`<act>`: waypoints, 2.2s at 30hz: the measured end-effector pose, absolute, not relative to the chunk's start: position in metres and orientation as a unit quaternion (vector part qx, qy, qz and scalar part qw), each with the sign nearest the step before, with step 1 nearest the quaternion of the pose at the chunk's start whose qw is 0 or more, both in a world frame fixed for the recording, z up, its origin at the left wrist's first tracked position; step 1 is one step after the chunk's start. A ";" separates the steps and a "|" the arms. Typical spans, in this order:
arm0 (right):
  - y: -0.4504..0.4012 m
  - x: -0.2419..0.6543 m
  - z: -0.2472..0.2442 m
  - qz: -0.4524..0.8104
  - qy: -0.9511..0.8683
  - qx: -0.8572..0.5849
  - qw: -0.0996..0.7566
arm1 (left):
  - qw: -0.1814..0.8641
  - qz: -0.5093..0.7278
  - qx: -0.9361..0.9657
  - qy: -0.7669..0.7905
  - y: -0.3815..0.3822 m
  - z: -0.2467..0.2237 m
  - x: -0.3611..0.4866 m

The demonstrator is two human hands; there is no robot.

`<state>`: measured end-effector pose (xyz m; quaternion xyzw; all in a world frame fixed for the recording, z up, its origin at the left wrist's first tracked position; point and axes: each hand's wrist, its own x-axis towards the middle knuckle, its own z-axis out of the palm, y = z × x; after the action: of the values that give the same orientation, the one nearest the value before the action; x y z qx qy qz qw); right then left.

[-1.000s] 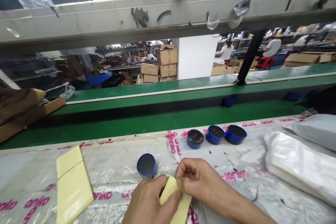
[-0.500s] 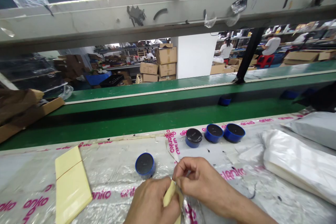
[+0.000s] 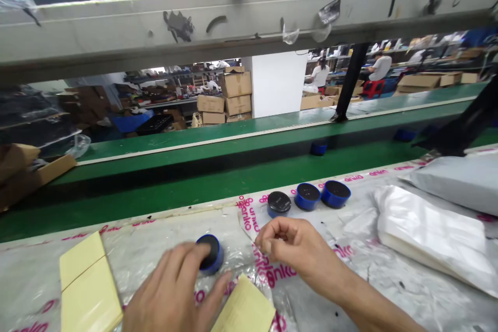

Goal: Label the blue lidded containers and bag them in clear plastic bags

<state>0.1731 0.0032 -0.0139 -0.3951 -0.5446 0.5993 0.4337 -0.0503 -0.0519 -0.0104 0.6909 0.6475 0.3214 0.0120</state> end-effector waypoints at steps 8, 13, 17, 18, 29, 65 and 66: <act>0.006 0.174 -0.015 0.583 -0.553 -0.405 0.437 | 0.261 0.302 0.666 0.630 -0.015 -0.004 -0.076; 0.008 0.171 -0.010 0.587 -0.550 -0.398 0.441 | 0.530 0.470 0.408 0.576 -0.013 0.010 -0.061; 0.007 0.165 -0.004 0.579 -0.555 -0.392 0.450 | 0.684 0.492 0.253 0.476 -0.009 0.007 -0.043; 0.006 0.164 -0.002 0.575 -0.559 -0.390 0.452 | 0.692 0.499 0.233 0.467 -0.008 0.004 -0.039; 0.008 0.155 0.010 0.569 -0.564 -0.388 0.457 | 0.729 0.500 0.237 0.403 -0.010 -0.013 -0.027; 0.016 0.139 -0.007 0.552 -0.587 -0.354 0.474 | 0.782 0.450 0.244 0.355 -0.006 -0.028 -0.025; 0.015 0.139 -0.007 0.550 -0.587 -0.356 0.475 | 0.782 0.452 0.248 0.351 -0.007 -0.029 -0.026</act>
<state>0.1390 0.0154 -0.0073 -0.3562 -0.5874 0.5502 0.4746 -0.0256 -0.0066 -0.0287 0.2478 0.3510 0.4520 0.7817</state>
